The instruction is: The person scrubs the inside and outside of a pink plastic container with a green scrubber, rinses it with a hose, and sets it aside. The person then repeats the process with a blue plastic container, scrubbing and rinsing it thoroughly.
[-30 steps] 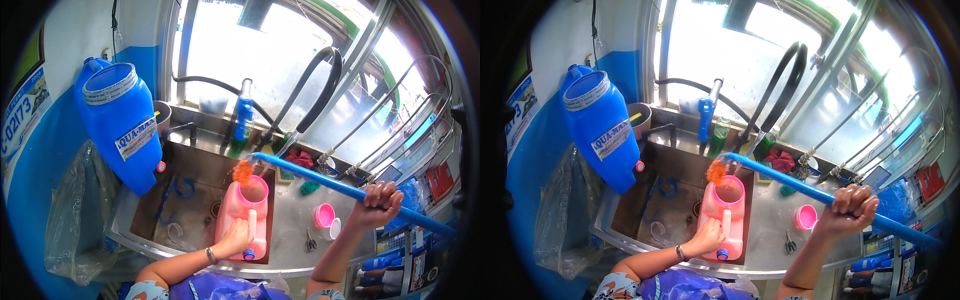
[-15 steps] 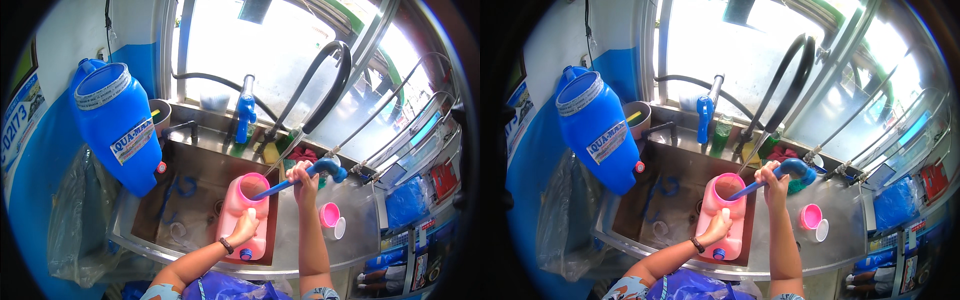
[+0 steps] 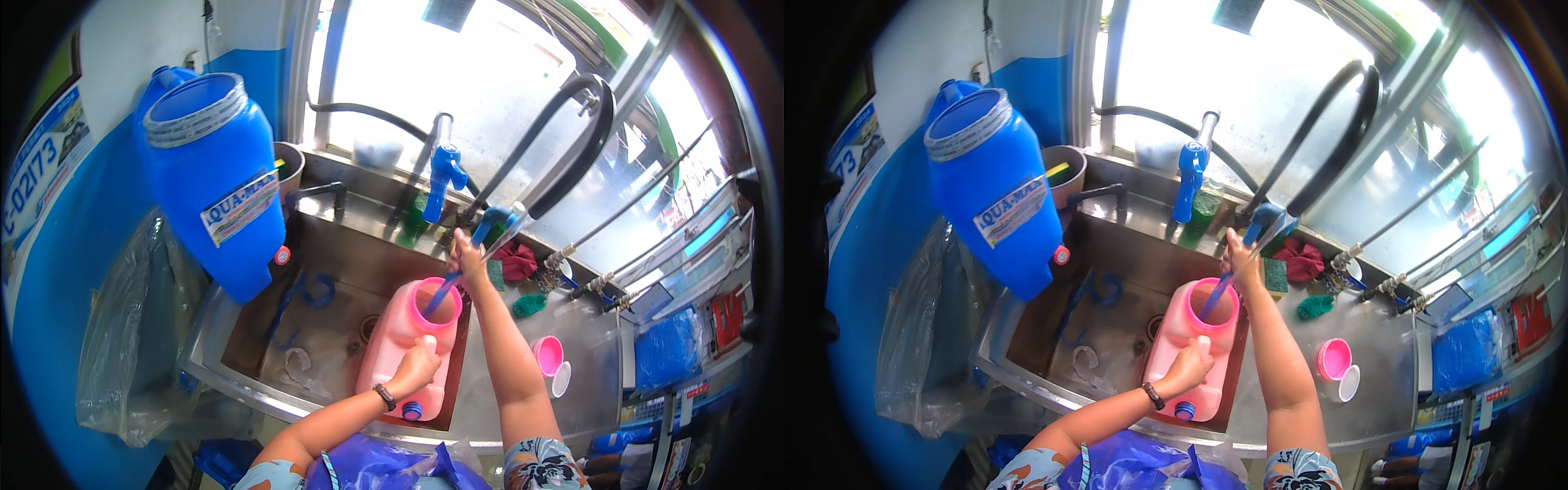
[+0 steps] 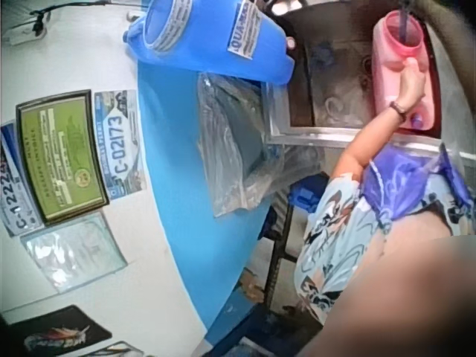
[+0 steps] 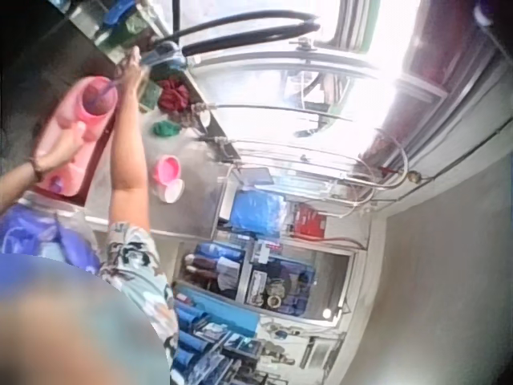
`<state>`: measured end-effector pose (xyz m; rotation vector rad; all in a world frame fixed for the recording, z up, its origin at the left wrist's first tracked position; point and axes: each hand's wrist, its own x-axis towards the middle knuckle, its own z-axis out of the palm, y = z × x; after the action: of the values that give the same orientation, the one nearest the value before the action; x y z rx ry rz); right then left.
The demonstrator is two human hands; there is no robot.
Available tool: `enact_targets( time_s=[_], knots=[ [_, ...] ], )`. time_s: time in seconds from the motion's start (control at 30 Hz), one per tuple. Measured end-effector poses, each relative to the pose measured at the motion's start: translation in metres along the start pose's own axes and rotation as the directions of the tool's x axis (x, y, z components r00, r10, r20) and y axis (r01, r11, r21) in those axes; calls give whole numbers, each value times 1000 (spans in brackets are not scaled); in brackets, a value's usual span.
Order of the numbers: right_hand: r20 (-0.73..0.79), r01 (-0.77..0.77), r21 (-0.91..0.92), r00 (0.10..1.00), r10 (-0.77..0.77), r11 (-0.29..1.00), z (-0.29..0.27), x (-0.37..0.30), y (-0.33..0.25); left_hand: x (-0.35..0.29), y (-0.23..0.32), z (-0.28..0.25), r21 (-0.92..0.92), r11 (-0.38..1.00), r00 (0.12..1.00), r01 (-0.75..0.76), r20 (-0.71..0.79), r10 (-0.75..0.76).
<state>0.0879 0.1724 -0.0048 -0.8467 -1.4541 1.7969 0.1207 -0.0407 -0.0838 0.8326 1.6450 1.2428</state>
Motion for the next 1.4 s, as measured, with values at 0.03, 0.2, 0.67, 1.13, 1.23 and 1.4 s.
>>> enact_targets(
  time_s=[0.03,0.2,0.67,1.13,1.23,1.4],
  knots=[
    [-37,-27,-22,999,26,999,1,3,6,-2,-1,2,0,1000,1000,-5,-2,5],
    [-53,191,32,981,-189,981,0,20,6,-3,-6,6,-60,998,999,-29,16,30],
    [-43,443,92,896,-441,892,4,11,-14,2,-2,-13,-31,999,1000,18,-2,-18],
    [-53,358,179,934,-354,917,-6,9,-7,3,-2,-7,7,1000,1000,1,-23,-1],
    [-18,244,109,970,-244,964,-6,14,-5,4,-5,-5,8,1000,1000,22,-19,-22],
    [144,36,14,989,-38,999,1,-2,15,4,-7,-8,-15,999,999,32,-15,-32]
  ],
)
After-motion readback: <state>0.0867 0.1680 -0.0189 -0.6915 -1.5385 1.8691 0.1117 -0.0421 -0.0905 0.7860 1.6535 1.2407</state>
